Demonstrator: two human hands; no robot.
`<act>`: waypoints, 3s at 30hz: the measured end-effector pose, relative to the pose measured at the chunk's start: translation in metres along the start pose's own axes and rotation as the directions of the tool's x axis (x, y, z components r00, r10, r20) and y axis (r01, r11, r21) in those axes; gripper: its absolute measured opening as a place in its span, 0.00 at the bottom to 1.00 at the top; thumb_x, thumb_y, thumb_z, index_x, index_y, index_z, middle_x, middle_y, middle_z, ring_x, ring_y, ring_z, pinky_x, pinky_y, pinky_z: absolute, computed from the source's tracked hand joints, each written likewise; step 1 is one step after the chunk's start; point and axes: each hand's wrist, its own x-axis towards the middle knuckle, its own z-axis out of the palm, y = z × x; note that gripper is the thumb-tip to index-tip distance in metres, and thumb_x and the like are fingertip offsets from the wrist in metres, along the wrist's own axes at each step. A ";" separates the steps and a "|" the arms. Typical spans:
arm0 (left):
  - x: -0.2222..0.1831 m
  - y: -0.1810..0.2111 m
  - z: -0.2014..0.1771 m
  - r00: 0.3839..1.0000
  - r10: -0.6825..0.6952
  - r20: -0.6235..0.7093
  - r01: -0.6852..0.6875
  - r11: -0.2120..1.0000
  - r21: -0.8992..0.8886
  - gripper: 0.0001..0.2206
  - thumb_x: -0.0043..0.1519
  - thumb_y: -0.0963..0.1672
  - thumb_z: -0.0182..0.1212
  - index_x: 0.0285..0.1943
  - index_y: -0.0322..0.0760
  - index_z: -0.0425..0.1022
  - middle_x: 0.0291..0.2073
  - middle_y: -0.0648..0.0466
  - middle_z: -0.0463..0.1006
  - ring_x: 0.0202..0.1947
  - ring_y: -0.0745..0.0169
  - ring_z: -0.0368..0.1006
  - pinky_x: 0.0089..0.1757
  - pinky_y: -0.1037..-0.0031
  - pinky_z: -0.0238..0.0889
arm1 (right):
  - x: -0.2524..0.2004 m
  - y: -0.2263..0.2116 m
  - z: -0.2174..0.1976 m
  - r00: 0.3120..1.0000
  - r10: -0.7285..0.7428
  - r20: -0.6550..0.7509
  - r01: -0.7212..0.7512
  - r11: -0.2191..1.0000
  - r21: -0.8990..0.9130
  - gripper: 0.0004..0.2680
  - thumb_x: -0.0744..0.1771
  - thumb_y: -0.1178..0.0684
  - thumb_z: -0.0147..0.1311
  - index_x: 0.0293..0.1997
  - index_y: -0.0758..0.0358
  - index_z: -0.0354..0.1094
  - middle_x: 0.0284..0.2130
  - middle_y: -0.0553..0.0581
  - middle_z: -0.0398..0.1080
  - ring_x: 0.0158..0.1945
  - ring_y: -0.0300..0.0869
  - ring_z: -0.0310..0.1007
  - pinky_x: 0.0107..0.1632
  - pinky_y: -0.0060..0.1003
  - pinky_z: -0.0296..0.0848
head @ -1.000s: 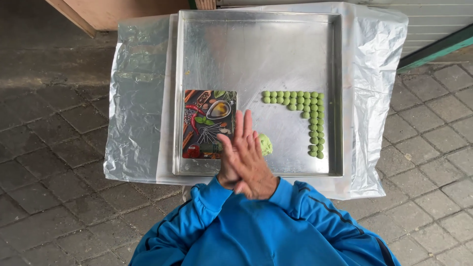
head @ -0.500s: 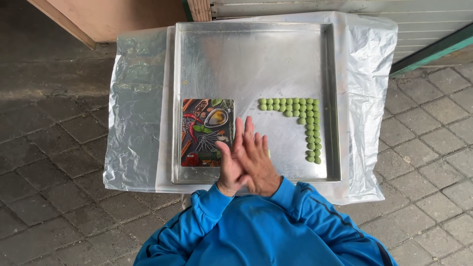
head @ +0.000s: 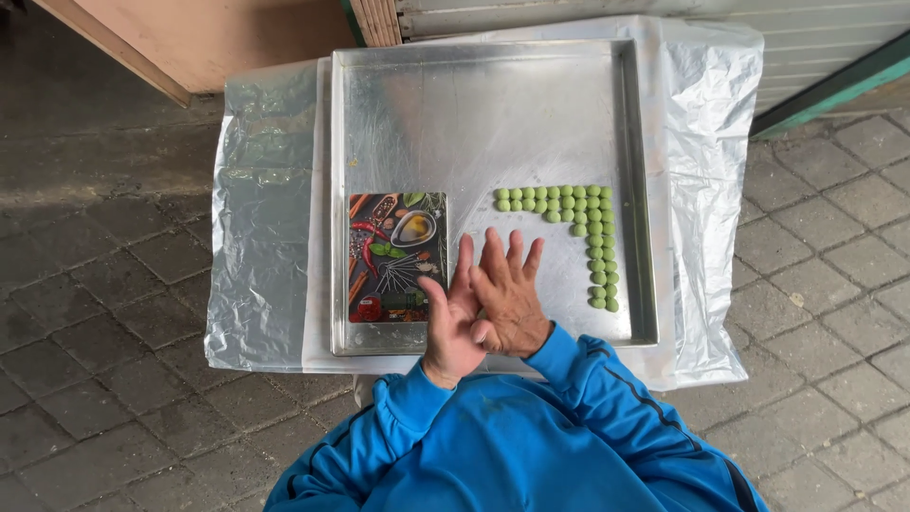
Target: Portioning green dough using a digital scale and rolling it into small balls before arranging them on a metal tray.
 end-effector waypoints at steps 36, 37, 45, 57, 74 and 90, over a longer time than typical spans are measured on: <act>0.005 -0.019 -0.045 0.924 -0.286 -0.253 0.288 0.957 -0.031 0.43 0.61 0.70 0.27 0.82 0.56 0.53 0.79 0.54 0.55 0.78 0.57 0.49 0.68 0.63 0.48 | -0.133 0.125 -0.061 0.892 0.447 -0.069 -0.430 0.790 -0.437 0.08 0.69 0.49 0.64 0.54 0.47 0.76 0.42 0.44 0.75 0.52 0.43 0.74 0.71 0.70 0.39; 0.004 -0.019 -0.045 0.926 -0.277 -0.258 0.286 0.958 -0.003 0.42 0.62 0.69 0.27 0.81 0.55 0.54 0.79 0.54 0.56 0.78 0.58 0.50 0.68 0.65 0.49 | -0.133 0.132 -0.065 0.892 0.446 -0.073 -0.428 0.779 -0.458 0.08 0.69 0.49 0.65 0.53 0.49 0.75 0.40 0.47 0.75 0.53 0.45 0.74 0.71 0.72 0.40; 0.000 -0.019 -0.047 0.941 -0.221 -0.258 0.249 0.965 0.084 0.40 0.65 0.67 0.27 0.81 0.51 0.55 0.78 0.52 0.58 0.77 0.58 0.52 0.67 0.65 0.51 | -0.122 0.158 -0.065 0.915 0.399 -0.059 -0.363 0.751 -0.551 0.05 0.68 0.48 0.65 0.46 0.48 0.75 0.37 0.47 0.77 0.56 0.45 0.73 0.70 0.72 0.42; -0.003 -0.016 -0.052 0.941 -0.177 -0.289 0.214 0.972 0.099 0.40 0.66 0.66 0.25 0.80 0.47 0.56 0.77 0.50 0.59 0.77 0.57 0.52 0.66 0.62 0.53 | -0.106 0.137 -0.071 0.912 0.405 -0.057 -0.366 0.746 -0.556 0.07 0.67 0.60 0.61 0.45 0.48 0.78 0.49 0.52 0.71 0.62 0.50 0.65 0.68 0.71 0.41; -0.008 -0.021 -0.064 0.951 -0.123 -0.282 0.185 0.961 0.207 0.39 0.68 0.64 0.27 0.76 0.40 0.61 0.70 0.46 0.68 0.69 0.56 0.64 0.61 0.68 0.64 | -0.101 0.126 -0.076 0.882 0.467 -0.069 -0.409 0.684 -0.604 0.15 0.66 0.64 0.53 0.54 0.44 0.75 0.51 0.53 0.63 0.62 0.50 0.61 0.62 0.63 0.44; -0.006 -0.024 -0.090 0.929 -0.367 0.052 -0.215 -0.420 0.882 0.28 0.61 0.45 0.68 0.72 0.39 0.68 0.76 0.42 0.57 0.73 0.30 0.54 0.63 0.42 0.61 | -0.090 0.046 -0.013 0.791 0.497 0.357 -0.513 0.857 -0.055 0.12 0.64 0.52 0.67 0.52 0.50 0.75 0.47 0.59 0.74 0.49 0.56 0.79 0.48 0.53 0.80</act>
